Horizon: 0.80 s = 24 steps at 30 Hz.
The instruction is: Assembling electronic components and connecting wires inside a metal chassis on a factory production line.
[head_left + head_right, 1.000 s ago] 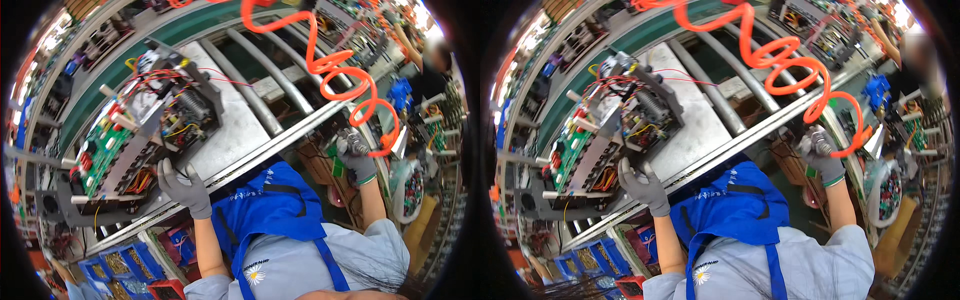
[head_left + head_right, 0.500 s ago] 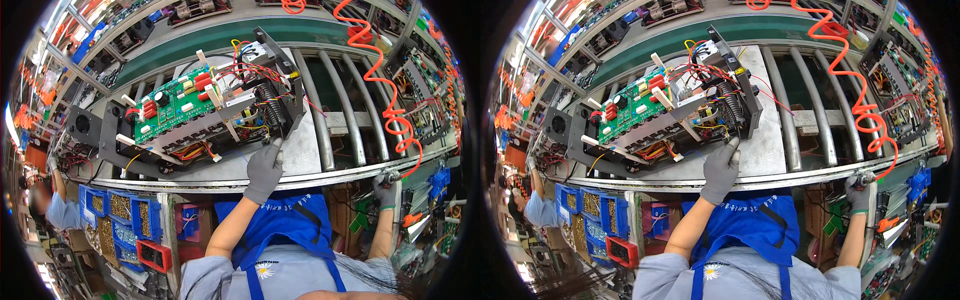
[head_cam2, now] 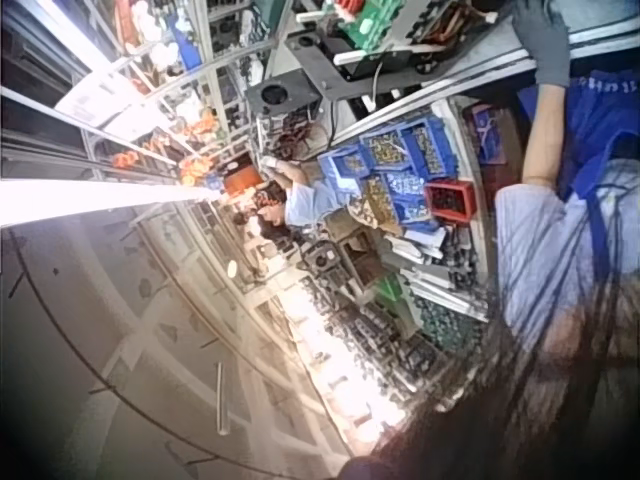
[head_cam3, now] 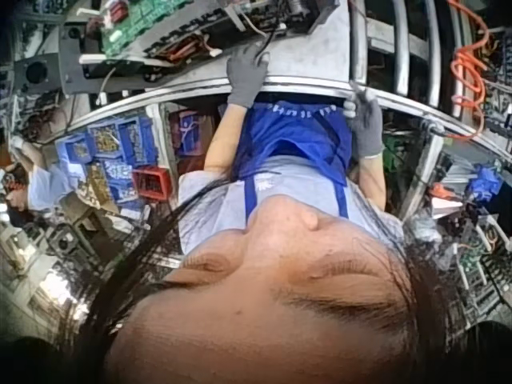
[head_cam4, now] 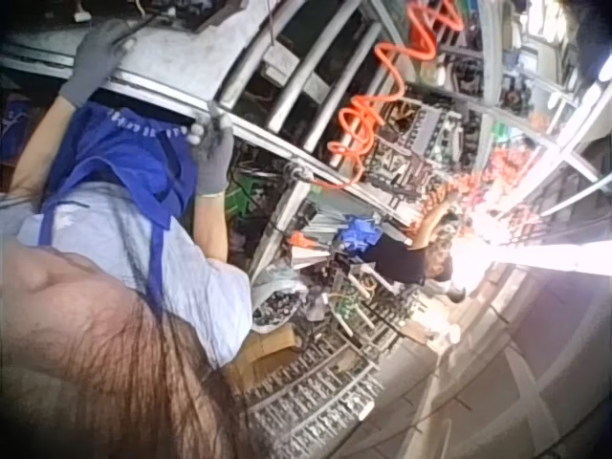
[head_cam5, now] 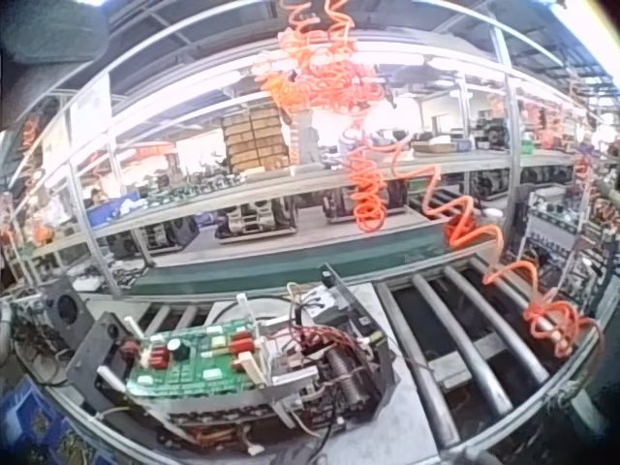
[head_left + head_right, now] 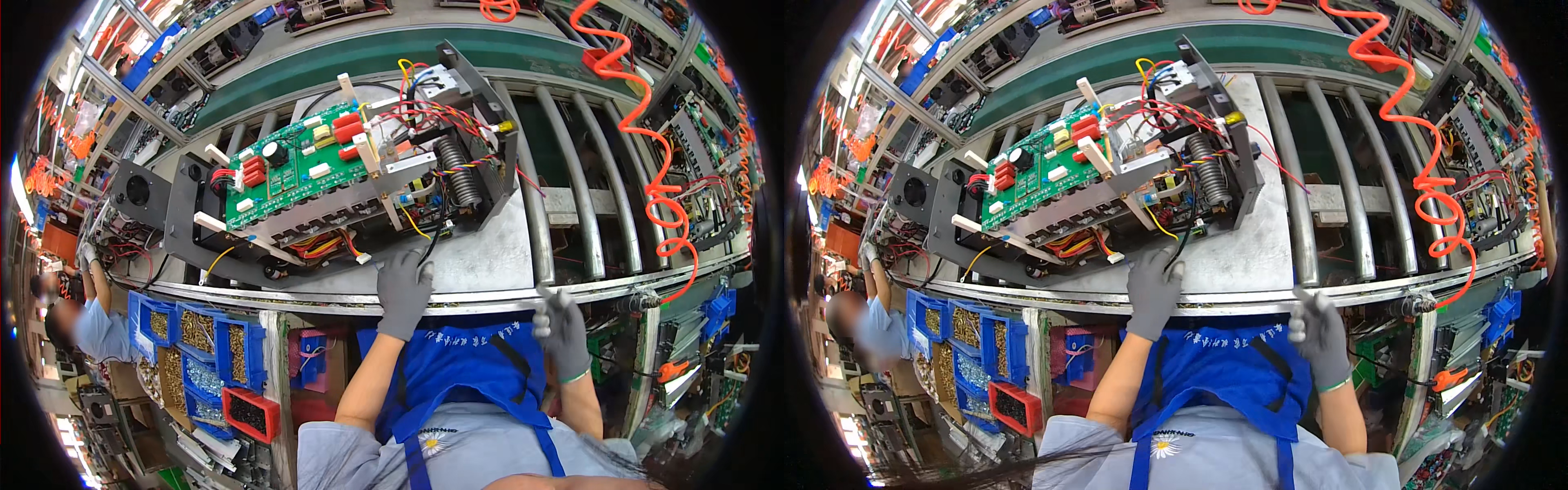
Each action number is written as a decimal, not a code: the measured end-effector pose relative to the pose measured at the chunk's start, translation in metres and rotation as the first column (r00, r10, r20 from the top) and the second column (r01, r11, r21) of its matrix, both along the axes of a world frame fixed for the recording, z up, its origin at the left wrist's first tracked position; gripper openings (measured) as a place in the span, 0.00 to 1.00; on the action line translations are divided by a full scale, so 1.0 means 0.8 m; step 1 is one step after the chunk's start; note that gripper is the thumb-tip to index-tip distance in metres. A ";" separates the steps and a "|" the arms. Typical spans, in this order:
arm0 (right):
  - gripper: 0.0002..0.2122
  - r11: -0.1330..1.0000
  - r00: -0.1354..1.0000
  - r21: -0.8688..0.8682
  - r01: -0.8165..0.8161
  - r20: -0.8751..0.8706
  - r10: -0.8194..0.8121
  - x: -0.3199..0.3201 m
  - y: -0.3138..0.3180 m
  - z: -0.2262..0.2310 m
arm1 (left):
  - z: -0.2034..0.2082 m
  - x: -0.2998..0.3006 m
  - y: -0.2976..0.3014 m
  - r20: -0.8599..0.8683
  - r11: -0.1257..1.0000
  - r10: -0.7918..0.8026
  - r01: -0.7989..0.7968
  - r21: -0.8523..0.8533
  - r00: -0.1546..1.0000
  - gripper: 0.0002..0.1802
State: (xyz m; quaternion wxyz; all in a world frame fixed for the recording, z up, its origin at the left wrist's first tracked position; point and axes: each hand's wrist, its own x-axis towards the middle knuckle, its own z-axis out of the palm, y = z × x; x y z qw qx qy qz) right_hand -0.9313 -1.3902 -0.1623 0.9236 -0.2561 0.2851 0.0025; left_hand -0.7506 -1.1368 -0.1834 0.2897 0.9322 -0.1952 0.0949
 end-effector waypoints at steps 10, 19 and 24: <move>0.32 -0.483 0.771 -0.653 0.584 0.261 0.580 0.259 0.028 0.274 | 0.086 -0.020 0.122 0.525 0.924 0.382 -0.311 -0.221 0.761 0.25; 0.39 -0.919 0.713 -0.115 0.378 -0.597 0.368 0.431 0.098 0.305 | 0.174 0.044 0.215 0.560 0.761 0.645 -0.503 -0.410 0.520 0.43; 0.15 -0.942 0.562 -0.127 0.310 -0.775 0.289 0.462 0.105 0.312 | 0.221 0.065 0.216 0.632 0.820 0.543 -0.511 -0.258 0.552 0.38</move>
